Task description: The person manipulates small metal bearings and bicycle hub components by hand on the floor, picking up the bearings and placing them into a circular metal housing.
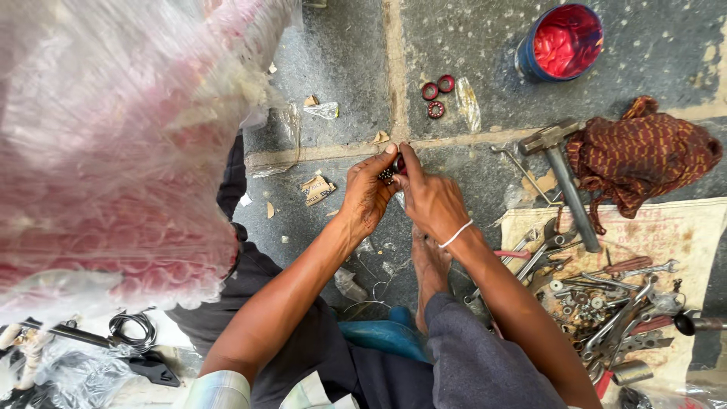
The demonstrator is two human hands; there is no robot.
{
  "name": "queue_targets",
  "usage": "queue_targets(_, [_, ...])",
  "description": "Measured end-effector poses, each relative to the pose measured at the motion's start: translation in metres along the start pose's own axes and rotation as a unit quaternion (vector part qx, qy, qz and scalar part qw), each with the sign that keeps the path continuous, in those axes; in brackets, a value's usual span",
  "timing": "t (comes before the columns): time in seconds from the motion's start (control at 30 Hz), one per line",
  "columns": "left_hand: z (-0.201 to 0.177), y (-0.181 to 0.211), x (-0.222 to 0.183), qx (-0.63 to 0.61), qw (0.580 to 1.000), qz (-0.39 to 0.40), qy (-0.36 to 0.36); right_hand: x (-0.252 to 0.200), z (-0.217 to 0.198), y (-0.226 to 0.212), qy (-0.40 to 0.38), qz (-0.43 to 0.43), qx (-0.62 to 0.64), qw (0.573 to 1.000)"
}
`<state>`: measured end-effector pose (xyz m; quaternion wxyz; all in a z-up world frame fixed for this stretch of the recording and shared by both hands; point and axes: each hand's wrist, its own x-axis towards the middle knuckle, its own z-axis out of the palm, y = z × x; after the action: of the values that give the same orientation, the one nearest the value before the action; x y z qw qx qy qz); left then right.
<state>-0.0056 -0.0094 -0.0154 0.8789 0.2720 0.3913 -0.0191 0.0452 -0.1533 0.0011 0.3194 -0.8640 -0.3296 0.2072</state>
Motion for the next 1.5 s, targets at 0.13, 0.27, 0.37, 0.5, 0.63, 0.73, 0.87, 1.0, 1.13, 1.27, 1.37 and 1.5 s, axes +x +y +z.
queue_targets(0.13, [0.005, 0.005, 0.000, 0.011, 0.999, -0.033, 0.010, -0.013, -0.002, 0.016, 0.073, 0.142, 0.293, 0.943])
queue_targets(0.27, [0.006, 0.003, -0.002, -0.004, 0.998, -0.064, 0.023, -0.017, -0.018, 0.050, 0.173, 0.355, 0.609, 0.688])
queue_targets(0.37, [0.005, 0.005, -0.001, -0.014, 0.997, -0.069, 0.013, -0.006, -0.030, 0.054, 0.144, 0.333, 0.543, 0.757])
queue_targets(0.5, [0.003, 0.003, 0.000, -0.011, 0.997, -0.070, 0.007, 0.005, -0.041, 0.024, 0.068, 0.188, 0.335, 0.921])
queue_targets(0.63, [0.003, 0.006, -0.002, -0.003, 0.998, -0.063, 0.009, 0.018, -0.051, -0.017, 0.038, 0.135, 0.137, 0.981])
queue_targets(0.73, [0.004, 0.007, -0.001, -0.011, 0.998, -0.059, 0.001, 0.023, -0.054, -0.033, 0.052, 0.058, 0.083, 0.993])
queue_targets(0.87, [0.002, 0.006, -0.003, -0.015, 0.998, -0.056, -0.012, 0.017, -0.048, -0.035, 0.067, 0.016, 0.046, 0.997])
queue_targets(1.0, [0.000, 0.008, 0.000, -0.036, 0.998, -0.052, -0.025, 0.011, -0.042, -0.033, 0.068, 0.021, 0.045, 0.996])
queue_targets(1.13, [0.000, 0.003, -0.003, -0.075, 0.994, -0.071, -0.040, -0.010, -0.039, -0.040, 0.106, -0.023, 0.004, 0.994])
queue_targets(1.27, [0.003, 0.017, -0.002, -0.077, 0.995, -0.047, -0.046, -0.017, -0.032, -0.048, 0.099, 0.002, -0.011, 0.995])
queue_targets(1.37, [0.006, 0.018, -0.004, -0.082, 0.994, -0.045, -0.057, -0.024, -0.028, -0.041, 0.074, 0.044, -0.003, 0.996])
queue_targets(1.5, [0.009, 0.019, -0.005, -0.055, 0.996, -0.040, -0.048, -0.021, -0.023, -0.030, 0.092, -0.007, -0.085, 0.992])
